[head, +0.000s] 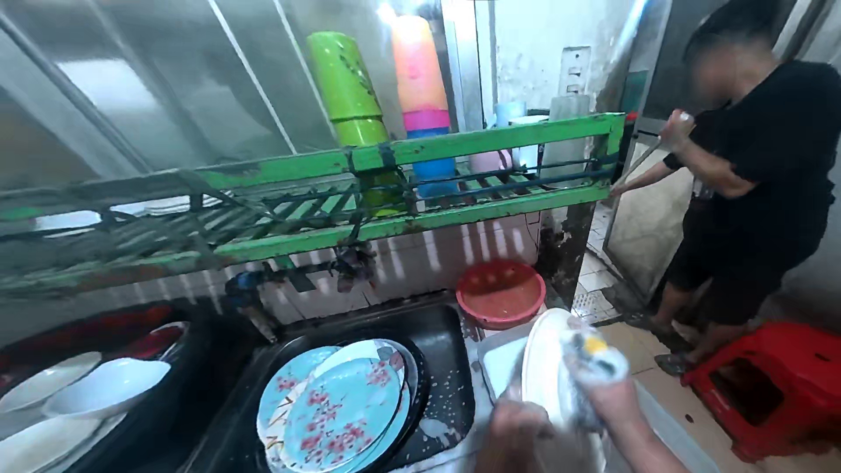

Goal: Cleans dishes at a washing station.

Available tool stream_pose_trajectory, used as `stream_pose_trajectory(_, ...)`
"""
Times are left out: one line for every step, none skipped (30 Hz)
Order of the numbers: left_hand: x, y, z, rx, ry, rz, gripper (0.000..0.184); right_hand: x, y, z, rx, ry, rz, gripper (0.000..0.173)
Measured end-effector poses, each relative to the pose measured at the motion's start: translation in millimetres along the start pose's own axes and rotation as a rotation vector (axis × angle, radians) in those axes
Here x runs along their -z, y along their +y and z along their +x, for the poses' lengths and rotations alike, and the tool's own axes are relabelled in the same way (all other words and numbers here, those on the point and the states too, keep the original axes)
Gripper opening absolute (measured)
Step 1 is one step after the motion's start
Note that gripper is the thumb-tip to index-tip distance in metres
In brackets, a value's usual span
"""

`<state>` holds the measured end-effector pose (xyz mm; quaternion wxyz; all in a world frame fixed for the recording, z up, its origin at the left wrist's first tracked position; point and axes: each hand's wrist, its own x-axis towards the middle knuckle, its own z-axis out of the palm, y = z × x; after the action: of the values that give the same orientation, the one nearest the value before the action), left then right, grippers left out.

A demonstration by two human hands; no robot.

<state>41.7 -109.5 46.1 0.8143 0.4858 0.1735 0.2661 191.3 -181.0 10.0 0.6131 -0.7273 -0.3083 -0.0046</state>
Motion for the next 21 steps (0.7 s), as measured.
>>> stream_pose_trajectory(-4,6,-3,0.011,0.021,0.016,0.051,5,4,10,-0.071,0.049,-0.009,0.043)
stream_pose_trajectory(-6,12,-4,0.012,0.041,0.015,0.054,8,9,13,-0.083,0.084,-0.033,0.041)
stream_pose_trajectory(-5,17,-1,0.011,0.068,0.005,0.056,7,10,10,-0.059,0.101,-0.061,0.040)
stream_pose_trajectory(-4,19,3,0.003,0.094,-0.005,0.058,3,8,1,-0.005,0.097,-0.091,0.041)
stream_pose_trajectory(-1,18,7,-0.005,0.109,-0.005,0.058,0,0,-11,0.041,0.050,-0.094,0.045)
stream_pose_trajectory(1,16,9,-0.008,0.116,0.021,0.057,-5,-10,-23,0.111,-0.011,-0.074,0.051)
stream_pose_trajectory(2,13,8,0.000,0.111,0.079,0.053,-9,-19,-30,0.181,-0.066,-0.041,0.054)
stream_pose_trajectory(1,12,5,0.022,0.101,0.162,0.050,-11,-24,-30,0.228,-0.089,0.002,0.056)
stream_pose_trajectory(-1,14,0,0.056,0.070,0.265,0.047,-12,-27,-25,0.207,-0.062,0.052,0.055)
stream_pose_trajectory(-2,16,-6,0.057,0.016,0.378,0.044,-11,-26,-16,0.132,-0.011,0.094,0.052)
stream_pose_trajectory(-3,18,-11,0.028,-0.048,0.481,0.043,-7,-24,-1,0.038,0.051,0.095,0.049)
stream_pose_trajectory(-5,22,-15,0.012,-0.091,0.536,0.041,-1,-23,17,-0.089,0.096,0.090,0.046)
stream_pose_trajectory(-7,25,-17,-0.005,-0.121,0.544,0.041,4,-19,32,-0.209,0.115,0.114,0.041)
stream_pose_trajectory(-10,27,-19,-0.024,-0.129,0.531,0.042,8,-12,42,-0.306,0.114,0.169,0.039)
stream_pose_trajectory(-13,31,-21,-0.037,-0.124,0.522,0.044,8,-4,48,-0.371,0.109,0.255,0.036)
stream_pose_trajectory(-16,36,-24,-0.041,-0.118,0.522,0.047,6,6,49,-0.419,0.093,0.377,0.034)
stream_pose_trajectory(-20,39,-27,-0.039,-0.114,0.536,0.048,4,15,48,-0.461,0.056,0.527,0.037)
stream_pose_trajectory(-23,40,-29,-0.063,-0.114,0.572,0.048,-1,21,45,-0.520,0.011,0.675,0.041)
stream_pose_trajectory(-25,40,-30,-0.098,-0.133,0.633,0.046,-6,23,40,-0.602,-0.033,0.828,0.045)
stream_pose_trajectory(-25,39,-29,-0.145,-0.190,0.710,0.045,-13,21,34,-0.699,-0.076,0.996,0.053)
stream_pose_trajectory(-24,32,-25,-0.277,-0.263,0.792,0.041,-21,15,28,-0.791,-0.142,1.164,0.061)
